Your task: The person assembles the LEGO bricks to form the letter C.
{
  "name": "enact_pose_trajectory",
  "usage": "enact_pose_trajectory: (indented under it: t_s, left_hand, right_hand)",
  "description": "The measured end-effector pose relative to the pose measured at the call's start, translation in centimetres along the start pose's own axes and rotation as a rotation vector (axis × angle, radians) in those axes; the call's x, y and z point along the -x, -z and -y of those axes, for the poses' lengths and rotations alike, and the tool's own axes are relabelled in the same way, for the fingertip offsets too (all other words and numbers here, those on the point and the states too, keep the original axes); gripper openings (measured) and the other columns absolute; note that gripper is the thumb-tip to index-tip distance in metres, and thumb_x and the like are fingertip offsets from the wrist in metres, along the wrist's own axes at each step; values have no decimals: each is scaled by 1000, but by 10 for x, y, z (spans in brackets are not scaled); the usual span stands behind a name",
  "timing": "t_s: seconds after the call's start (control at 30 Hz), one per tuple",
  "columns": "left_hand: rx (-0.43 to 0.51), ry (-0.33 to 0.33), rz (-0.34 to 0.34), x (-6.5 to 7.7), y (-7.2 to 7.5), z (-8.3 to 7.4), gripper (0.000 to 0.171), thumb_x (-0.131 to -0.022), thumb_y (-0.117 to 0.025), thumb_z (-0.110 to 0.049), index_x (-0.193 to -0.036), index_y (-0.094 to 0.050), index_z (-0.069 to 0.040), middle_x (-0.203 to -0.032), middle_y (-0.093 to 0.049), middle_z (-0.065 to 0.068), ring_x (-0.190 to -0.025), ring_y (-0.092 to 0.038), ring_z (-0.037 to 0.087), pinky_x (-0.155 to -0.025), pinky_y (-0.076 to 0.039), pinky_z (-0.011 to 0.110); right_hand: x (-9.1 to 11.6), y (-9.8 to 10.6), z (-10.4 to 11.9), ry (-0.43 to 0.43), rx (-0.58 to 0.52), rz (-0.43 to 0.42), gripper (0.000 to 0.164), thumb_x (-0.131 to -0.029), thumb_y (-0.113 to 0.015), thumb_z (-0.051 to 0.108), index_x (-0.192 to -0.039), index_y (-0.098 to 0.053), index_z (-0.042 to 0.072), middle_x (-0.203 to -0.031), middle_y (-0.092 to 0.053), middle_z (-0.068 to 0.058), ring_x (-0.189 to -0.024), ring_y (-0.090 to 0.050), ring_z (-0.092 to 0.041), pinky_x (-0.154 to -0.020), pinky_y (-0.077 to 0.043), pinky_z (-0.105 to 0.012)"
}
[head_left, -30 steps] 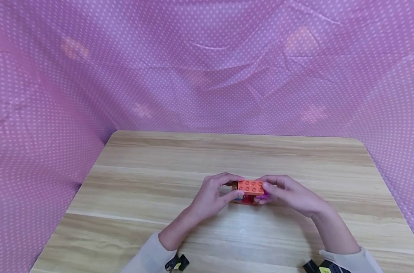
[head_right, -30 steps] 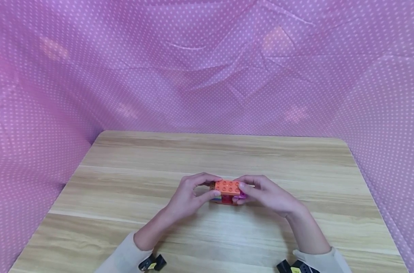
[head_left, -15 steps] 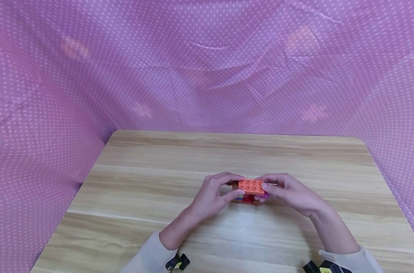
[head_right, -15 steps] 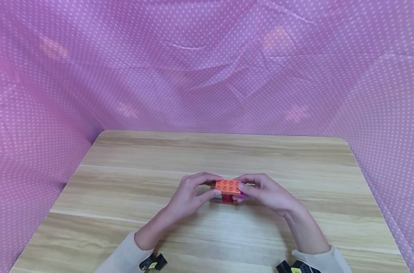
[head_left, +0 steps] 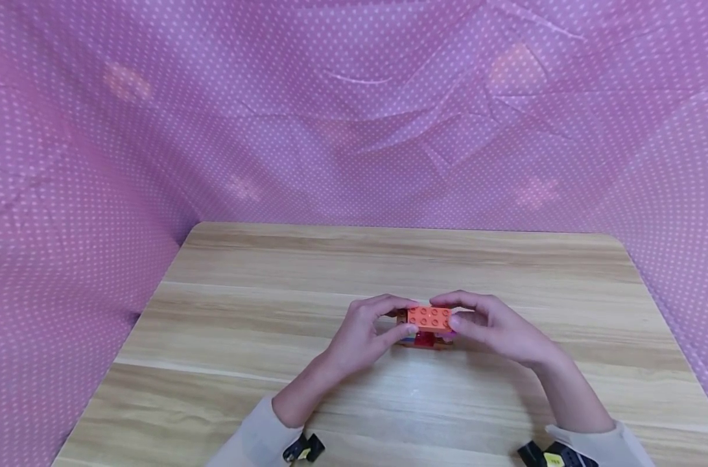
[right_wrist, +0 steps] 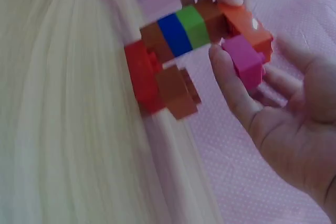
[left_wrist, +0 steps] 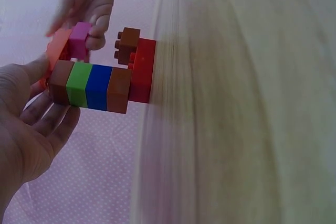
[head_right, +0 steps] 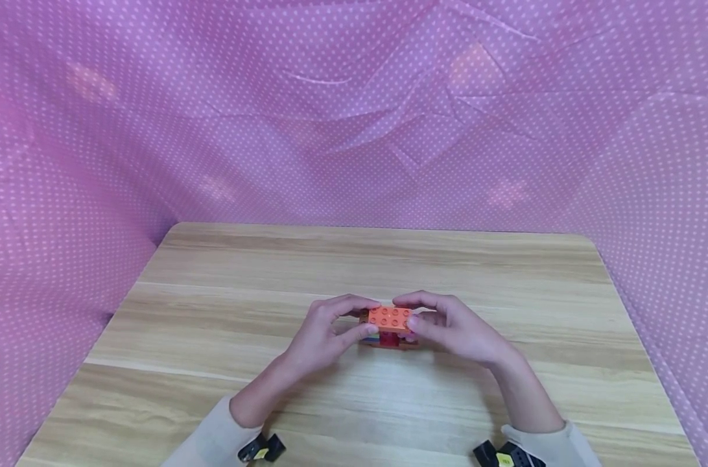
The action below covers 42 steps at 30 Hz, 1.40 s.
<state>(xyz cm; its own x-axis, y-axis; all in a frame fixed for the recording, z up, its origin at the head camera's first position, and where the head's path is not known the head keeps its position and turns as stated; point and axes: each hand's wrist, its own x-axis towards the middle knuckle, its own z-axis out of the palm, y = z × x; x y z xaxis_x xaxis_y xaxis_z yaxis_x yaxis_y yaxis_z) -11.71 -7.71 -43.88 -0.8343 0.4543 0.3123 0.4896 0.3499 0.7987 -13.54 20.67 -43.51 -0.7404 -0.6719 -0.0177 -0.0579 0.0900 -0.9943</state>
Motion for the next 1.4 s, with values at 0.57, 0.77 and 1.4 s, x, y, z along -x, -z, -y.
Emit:
enact_pose_trajectory:
  t_s: [0.57,0.77,1.4]
  left_hand:
    - [-9,3,-4,-1,-1,-1,35,-97,-78,-31,-130,-74,-20,-123,-75,-7,-113,-70,5,-98,-60,30]
    - [5,65,57,-2,-1,2,56,-97,-80,-28,-148,-60,-19,-134,-69,-1,-113,-70,10,-96,-61,30]
    - [32,341,70,-2,3,25,49,-101,-75,-15,-147,-60,-14,-144,-62,5,-114,-72,17,-91,-60,23]
  right_hand:
    - [-6,-14,-4,227,315,-221,38,-88,-86,6,-124,-76,15,-119,-75,0,-101,-72,-18,-86,-65,-36]
    - [-5,-11,-6,165,235,-250,37,-96,-78,6,-132,-69,10,-123,-72,-7,-102,-73,-22,-85,-65,-34]
    - [-12,-19,-26,-41,627,-113,146,-65,-104,33,-169,-1,41,-173,-21,-5,-151,-39,-39,-117,-39,-62]
